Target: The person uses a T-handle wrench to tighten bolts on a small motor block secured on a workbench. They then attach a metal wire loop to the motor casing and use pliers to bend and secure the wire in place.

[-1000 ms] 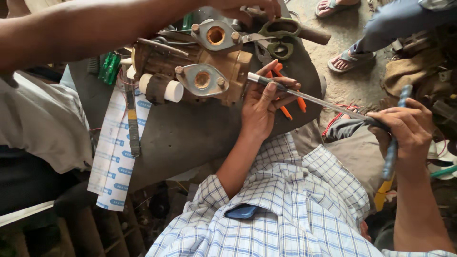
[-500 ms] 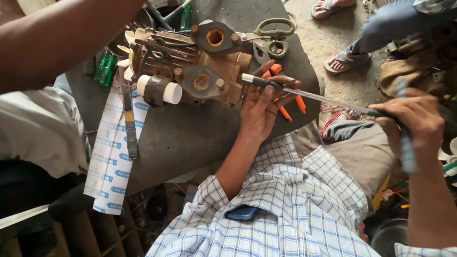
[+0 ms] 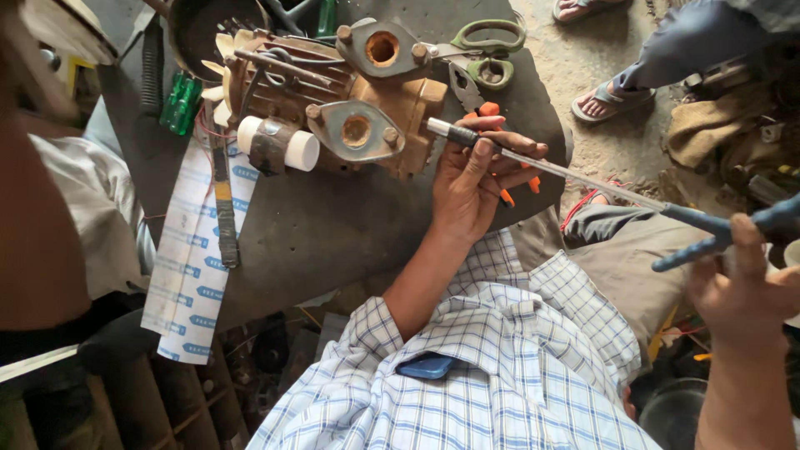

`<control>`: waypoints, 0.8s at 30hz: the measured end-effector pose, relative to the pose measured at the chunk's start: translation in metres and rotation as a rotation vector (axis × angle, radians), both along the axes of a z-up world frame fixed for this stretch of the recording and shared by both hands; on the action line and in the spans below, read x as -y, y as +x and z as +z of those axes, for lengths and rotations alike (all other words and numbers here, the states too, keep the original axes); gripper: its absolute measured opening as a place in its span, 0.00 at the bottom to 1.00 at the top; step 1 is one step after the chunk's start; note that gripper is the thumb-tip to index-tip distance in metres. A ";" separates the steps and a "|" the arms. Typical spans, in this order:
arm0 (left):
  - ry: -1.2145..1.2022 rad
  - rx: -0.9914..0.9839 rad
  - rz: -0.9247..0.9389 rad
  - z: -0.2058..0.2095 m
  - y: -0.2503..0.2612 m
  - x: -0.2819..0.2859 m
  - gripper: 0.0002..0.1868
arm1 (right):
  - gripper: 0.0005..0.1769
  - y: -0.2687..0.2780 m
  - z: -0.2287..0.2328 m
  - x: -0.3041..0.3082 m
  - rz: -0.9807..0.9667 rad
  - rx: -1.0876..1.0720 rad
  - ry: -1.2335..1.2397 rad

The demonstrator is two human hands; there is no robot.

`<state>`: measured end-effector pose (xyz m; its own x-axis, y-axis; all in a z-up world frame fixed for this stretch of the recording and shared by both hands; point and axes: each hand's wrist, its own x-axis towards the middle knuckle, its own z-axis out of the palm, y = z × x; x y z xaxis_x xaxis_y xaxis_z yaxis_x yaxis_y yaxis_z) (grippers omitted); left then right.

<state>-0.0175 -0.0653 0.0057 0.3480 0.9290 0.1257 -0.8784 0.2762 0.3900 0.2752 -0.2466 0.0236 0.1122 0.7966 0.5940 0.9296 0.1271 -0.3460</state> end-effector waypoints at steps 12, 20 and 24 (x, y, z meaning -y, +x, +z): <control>0.034 -0.061 -0.028 0.004 -0.010 -0.004 0.15 | 0.34 -0.007 0.016 -0.027 0.095 -1.164 -0.274; 0.037 -0.087 -0.014 0.001 -0.008 -0.005 0.15 | 0.28 -0.038 0.066 -0.036 0.076 0.161 0.043; 0.037 -0.127 -0.033 0.004 -0.014 -0.009 0.17 | 0.31 -0.034 0.050 -0.035 -0.007 -0.584 -0.322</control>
